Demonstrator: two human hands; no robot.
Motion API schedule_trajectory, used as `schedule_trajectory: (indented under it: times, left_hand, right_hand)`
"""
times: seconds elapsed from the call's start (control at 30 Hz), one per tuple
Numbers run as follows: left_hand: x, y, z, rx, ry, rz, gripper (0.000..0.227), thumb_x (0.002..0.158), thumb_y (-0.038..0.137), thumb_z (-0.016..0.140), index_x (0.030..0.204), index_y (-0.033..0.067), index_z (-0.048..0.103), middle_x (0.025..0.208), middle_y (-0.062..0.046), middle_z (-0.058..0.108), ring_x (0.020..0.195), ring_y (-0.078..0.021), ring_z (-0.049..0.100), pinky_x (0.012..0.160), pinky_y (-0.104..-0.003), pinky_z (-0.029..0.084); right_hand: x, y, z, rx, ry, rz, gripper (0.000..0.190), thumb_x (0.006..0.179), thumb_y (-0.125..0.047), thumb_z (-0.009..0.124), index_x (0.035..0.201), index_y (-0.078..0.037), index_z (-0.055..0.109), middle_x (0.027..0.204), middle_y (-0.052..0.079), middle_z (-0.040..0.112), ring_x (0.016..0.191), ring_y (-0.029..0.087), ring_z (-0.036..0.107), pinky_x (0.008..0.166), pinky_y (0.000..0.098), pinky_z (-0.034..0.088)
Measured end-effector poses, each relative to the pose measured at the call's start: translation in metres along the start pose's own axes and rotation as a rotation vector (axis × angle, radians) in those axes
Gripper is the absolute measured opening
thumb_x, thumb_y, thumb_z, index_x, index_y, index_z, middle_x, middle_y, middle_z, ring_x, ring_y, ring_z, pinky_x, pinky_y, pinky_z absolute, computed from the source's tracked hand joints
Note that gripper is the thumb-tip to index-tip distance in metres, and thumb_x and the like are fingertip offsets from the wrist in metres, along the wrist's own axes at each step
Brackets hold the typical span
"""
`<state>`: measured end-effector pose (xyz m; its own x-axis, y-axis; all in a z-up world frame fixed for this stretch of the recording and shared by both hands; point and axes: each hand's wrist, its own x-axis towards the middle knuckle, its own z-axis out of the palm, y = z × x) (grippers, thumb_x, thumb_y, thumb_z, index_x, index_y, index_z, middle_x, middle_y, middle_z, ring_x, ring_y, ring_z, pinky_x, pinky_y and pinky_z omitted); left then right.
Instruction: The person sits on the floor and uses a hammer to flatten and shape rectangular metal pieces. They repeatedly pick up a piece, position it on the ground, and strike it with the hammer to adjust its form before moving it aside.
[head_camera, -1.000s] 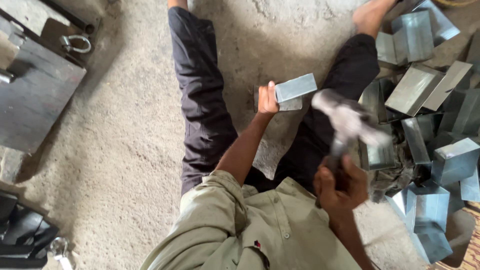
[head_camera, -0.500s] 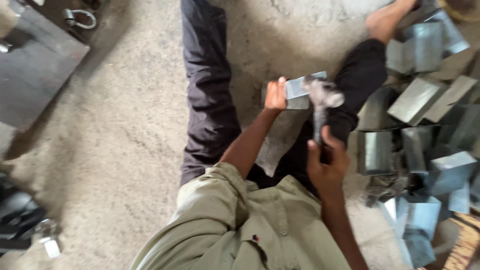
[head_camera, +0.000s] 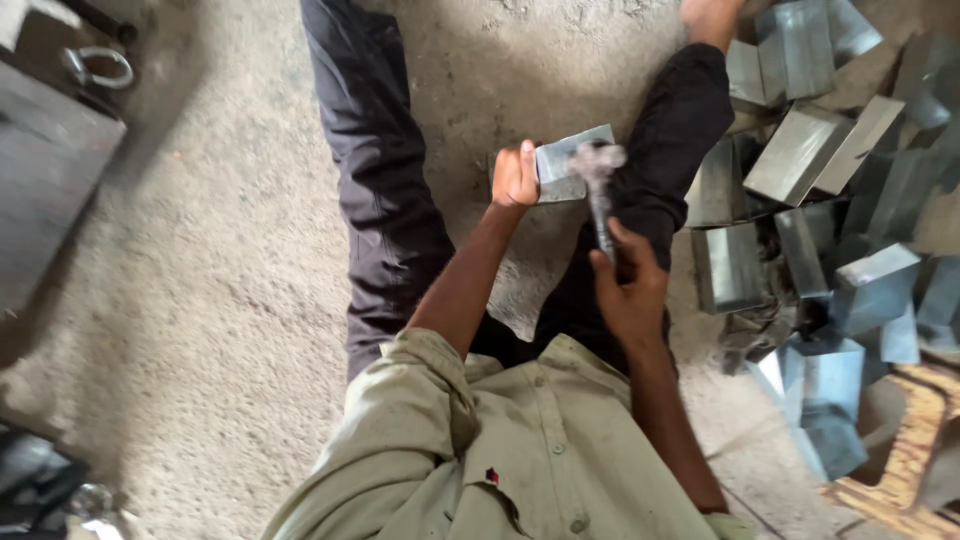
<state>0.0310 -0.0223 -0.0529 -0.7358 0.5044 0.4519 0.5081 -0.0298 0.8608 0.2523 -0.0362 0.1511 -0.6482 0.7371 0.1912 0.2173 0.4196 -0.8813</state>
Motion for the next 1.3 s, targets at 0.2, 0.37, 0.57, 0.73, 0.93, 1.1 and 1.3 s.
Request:
schedule_trajectory:
  times: [0.2, 0.37, 0.57, 0.73, 0.93, 1.1, 1.3]
  left_hand:
    - [0.018, 0.047, -0.009, 0.65, -0.248, 0.155, 0.026, 0.101, 0.032, 0.057, 0.089, 0.01, 0.065, 0.082, -0.011, 0.067, 0.072, -0.0321, 0.069, 0.062, -0.047, 0.053]
    - [-0.035, 0.033, 0.002, 0.882, -0.356, 0.294, 0.017, 0.093, 0.032, 0.062, 0.093, 0.0149, 0.064, 0.09, -0.004, 0.064, 0.082, -0.0239, 0.068, 0.068, -0.045, 0.054]
    - [-0.024, 0.052, -0.012, 0.693, -0.446, 0.081, 0.021, 0.095, 0.032, 0.065, 0.099, 0.0111, 0.065, 0.106, -0.01, 0.064, 0.1, -0.0303, 0.066, 0.084, -0.05, 0.052]
    - [0.019, 0.05, -0.047, 0.971, -0.193, 0.209, 0.05, 0.085, 0.031, 0.061, 0.131, 0.0122, 0.058, 0.123, -0.013, 0.064, 0.118, -0.0316, 0.062, 0.099, -0.055, 0.048]
    - [0.007, -0.031, -0.068, 1.081, -0.813, -0.453, 0.067, 0.096, 0.023, 0.056, 0.16, 0.0193, 0.037, 0.123, -0.012, 0.07, 0.105, -0.0323, 0.071, 0.087, -0.05, 0.057]
    - [-0.008, -0.077, -0.089, 1.072, -0.72, -0.262, 0.048, 0.098, 0.031, 0.06, 0.141, 0.0125, 0.051, 0.117, -0.016, 0.073, 0.104, -0.0353, 0.073, 0.085, -0.048, 0.059]
    - [0.107, -0.067, -0.112, 0.228, -0.176, -0.49, 0.049, 0.103, 0.038, 0.058, 0.14, 0.0084, 0.045, 0.125, -0.019, 0.069, 0.113, -0.0383, 0.071, 0.092, -0.048, 0.06]
  right_hand:
    - [0.0, 0.007, -0.022, 0.216, 0.123, 0.221, 0.04, 0.103, -0.003, 0.066, 0.142, -0.002, 0.054, 0.087, 0.004, 0.063, 0.058, 0.004, 0.055, 0.047, 0.0225, 0.041]
    - [0.009, 0.002, -0.02, 0.35, 0.164, 0.319, 0.043, 0.101, -0.004, 0.065, 0.142, -0.004, 0.051, 0.081, 0.002, 0.06, 0.052, 0.003, 0.05, 0.041, 0.0216, 0.037]
    - [0.012, 0.068, 0.013, 0.093, 0.15, 0.237, 0.043, 0.105, -0.004, 0.067, 0.146, -0.005, 0.054, 0.084, 0.006, 0.064, 0.063, 0.009, 0.056, 0.053, 0.0284, 0.043]
    - [0.017, 0.13, 0.038, 0.145, -0.007, 0.497, 0.055, 0.094, -0.009, 0.069, 0.144, -0.006, 0.047, 0.085, 0.004, 0.066, 0.059, 0.009, 0.059, 0.045, 0.0305, 0.048]
    - [0.014, 0.161, 0.049, 0.287, -0.1, 0.674, 0.052, 0.095, -0.012, 0.069, 0.141, -0.004, 0.047, 0.067, 0.008, 0.055, 0.046, 0.014, 0.049, 0.04, 0.0343, 0.04]
    - [0.012, 0.165, 0.052, 0.264, -0.116, 0.682, 0.049, 0.093, -0.011, 0.07, 0.137, -0.005, 0.049, 0.061, 0.008, 0.053, 0.043, 0.015, 0.049, 0.04, 0.0341, 0.04]
    - [0.007, 0.172, 0.057, 0.332, -0.095, 0.693, 0.047, 0.093, -0.013, 0.07, 0.135, -0.011, 0.049, 0.063, 0.004, 0.054, 0.048, 0.012, 0.053, 0.041, 0.0336, 0.044]
